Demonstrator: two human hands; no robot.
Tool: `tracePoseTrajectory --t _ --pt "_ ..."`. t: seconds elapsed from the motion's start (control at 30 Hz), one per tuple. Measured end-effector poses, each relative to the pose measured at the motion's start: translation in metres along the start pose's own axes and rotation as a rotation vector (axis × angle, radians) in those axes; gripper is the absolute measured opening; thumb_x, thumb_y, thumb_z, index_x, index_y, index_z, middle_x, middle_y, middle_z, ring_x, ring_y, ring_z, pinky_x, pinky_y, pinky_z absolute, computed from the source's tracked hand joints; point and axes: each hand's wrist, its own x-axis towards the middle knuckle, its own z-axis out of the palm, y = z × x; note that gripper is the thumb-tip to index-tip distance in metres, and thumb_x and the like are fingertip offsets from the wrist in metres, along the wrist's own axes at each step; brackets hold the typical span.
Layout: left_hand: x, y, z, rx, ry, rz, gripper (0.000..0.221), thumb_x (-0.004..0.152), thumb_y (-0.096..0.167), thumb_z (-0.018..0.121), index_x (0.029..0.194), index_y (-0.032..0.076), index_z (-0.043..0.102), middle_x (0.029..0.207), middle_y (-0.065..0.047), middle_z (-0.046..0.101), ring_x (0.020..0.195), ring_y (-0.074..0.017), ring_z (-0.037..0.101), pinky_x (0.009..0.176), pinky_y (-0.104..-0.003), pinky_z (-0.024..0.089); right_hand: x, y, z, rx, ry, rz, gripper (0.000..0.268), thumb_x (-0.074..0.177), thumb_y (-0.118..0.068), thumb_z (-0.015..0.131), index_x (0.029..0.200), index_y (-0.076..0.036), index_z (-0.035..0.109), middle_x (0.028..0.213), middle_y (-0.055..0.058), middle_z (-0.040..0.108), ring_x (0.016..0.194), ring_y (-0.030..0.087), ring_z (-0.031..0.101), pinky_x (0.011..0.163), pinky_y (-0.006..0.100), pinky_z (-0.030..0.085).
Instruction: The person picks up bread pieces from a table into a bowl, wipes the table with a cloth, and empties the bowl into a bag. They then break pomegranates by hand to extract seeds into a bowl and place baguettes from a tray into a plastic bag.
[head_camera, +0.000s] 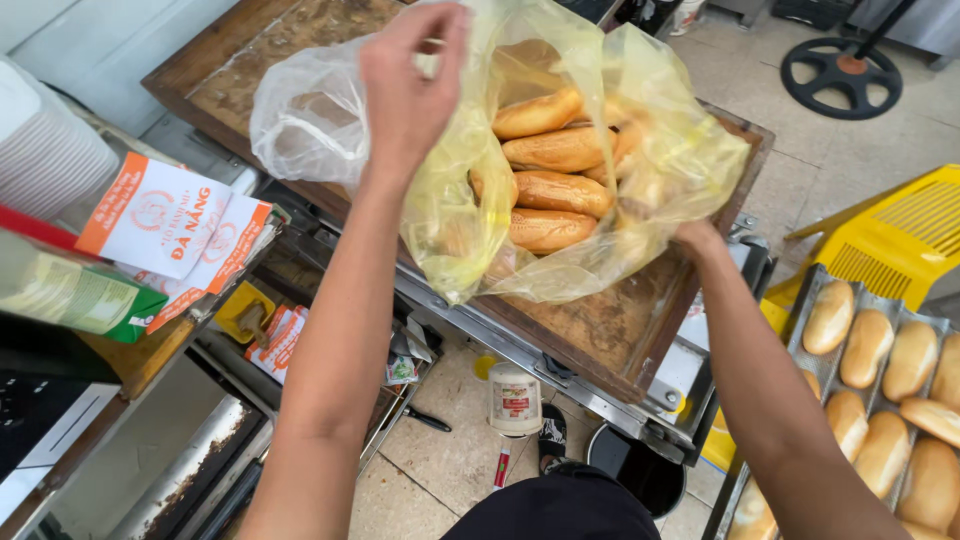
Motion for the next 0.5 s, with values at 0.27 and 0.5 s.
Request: tracePoseTrajectory --t 0.27,0.5 --pt "-0.079 -0.069 -0.087 0.89 -0.264 -0.114 0.045 0.073 0.042 0.083 0.089 0.0 0.076 0.076 -0.019 0.072 0.076 -0.0364 0.07 0.082 -0.058 0.05 -0.022 -0.075 -0.096 1.045 0.096 0.067 0.051 0.105 -0.034 0.066 0.143 -0.002 0.055 0.132 0.013 0.068 0.118 0.026 0.069 0.102 0.042 0.059" --pt "0.006 -0.074 -0.096 0.916 0.097 -0.077 0.024 0.099 0.019 0.069 0.087 -0.002 0.065 0.072 -0.021 0.07 0.071 -0.0433 0.068 0.071 -0.056 0.054 -0.037 -0.096 -0.102 0.968 0.292 -0.08 0.054 0.106 -0.037 0.068 0.144 -0.004 0.049 0.133 0.01 0.066 0.124 0.026 0.066 0.107 0.043 0.059"
